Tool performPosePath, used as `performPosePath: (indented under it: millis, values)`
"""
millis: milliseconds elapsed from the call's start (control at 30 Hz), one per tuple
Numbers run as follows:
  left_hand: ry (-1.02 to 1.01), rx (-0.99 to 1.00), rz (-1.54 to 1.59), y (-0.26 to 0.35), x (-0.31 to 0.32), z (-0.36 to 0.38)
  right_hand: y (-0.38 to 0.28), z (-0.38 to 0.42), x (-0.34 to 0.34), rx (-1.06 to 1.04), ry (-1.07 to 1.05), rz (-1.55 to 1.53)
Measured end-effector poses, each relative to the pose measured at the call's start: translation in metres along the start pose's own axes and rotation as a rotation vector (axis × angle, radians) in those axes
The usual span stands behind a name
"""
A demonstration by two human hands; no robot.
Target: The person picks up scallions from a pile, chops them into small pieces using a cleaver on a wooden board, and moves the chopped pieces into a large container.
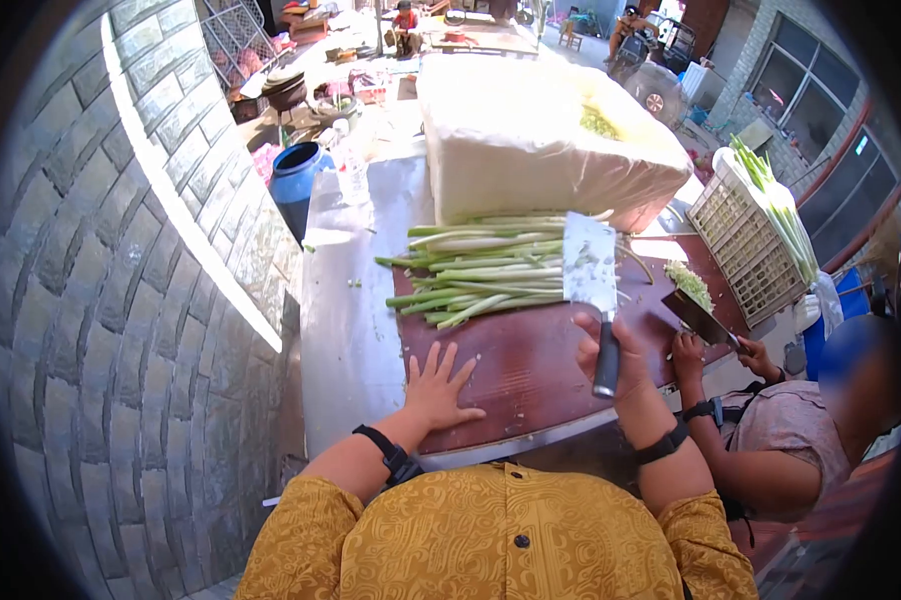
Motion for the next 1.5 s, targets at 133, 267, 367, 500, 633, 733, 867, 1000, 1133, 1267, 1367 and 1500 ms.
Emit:
performPosePath:
  millis: [133, 267, 367, 500, 633, 733, 867, 1000, 1133, 1267, 1367, 1500]
  values:
    - [-0.038, -0.025, 0.019, 0.002, -0.001, -0.002, -0.035, -0.044, 0.012, -0.251, -0.248, 0.193]
    - [0.013, -0.014, 0.034, 0.000, 0.005, -0.003, -0.092, -0.128, 0.057, -0.364, -0.368, 0.365]
    - [0.020, -0.013, 0.041, 0.000, -0.001, -0.002, -0.125, -0.197, 0.090, -0.598, -0.275, 0.658]
    - [0.013, -0.016, 0.001, -0.002, 0.000, -0.004, -0.143, -0.258, 0.116, -0.762, -0.099, 1.499]
    - [-0.038, -0.038, -0.032, -0.003, 0.002, -0.008, -0.140, -0.302, 0.106, -0.852, -0.088, 2.230]
    - [-0.022, -0.033, -0.019, -0.003, 0.005, -0.008, -0.123, -0.299, 0.108, -0.631, -0.192, 2.466]
    - [0.040, -0.013, 0.023, -0.006, 0.012, -0.007, -0.124, -0.293, 0.107, -0.523, -0.169, 2.494]
    - [0.044, -0.014, 0.046, -0.005, 0.008, -0.005, -0.135, -0.268, 0.104, -0.492, -0.205, 2.536]
    - [0.034, -0.022, 0.038, -0.004, 0.004, -0.002, -0.142, -0.233, 0.092, -0.531, -0.298, 2.616]
    - [0.006, -0.030, 0.025, -0.003, 0.002, 0.002, -0.151, -0.180, 0.088, -0.551, -0.321, 2.631]
    - [-0.002, -0.027, 0.029, -0.005, 0.005, 0.001, -0.162, -0.132, 0.088, -0.531, -0.389, 2.632]
    - [0.013, -0.025, 0.027, -0.004, 0.007, 0.003, -0.171, -0.080, 0.073, -0.342, -0.526, 2.586]
Point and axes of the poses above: each hand's wrist, its own z-axis away from the middle knuckle, its own x-axis out of the palm, y = z × x, the point moved 2 cm from there along -z, towards the middle knuckle, and after that the axes turned 14 degrees about -x, right-handed, at the moved point
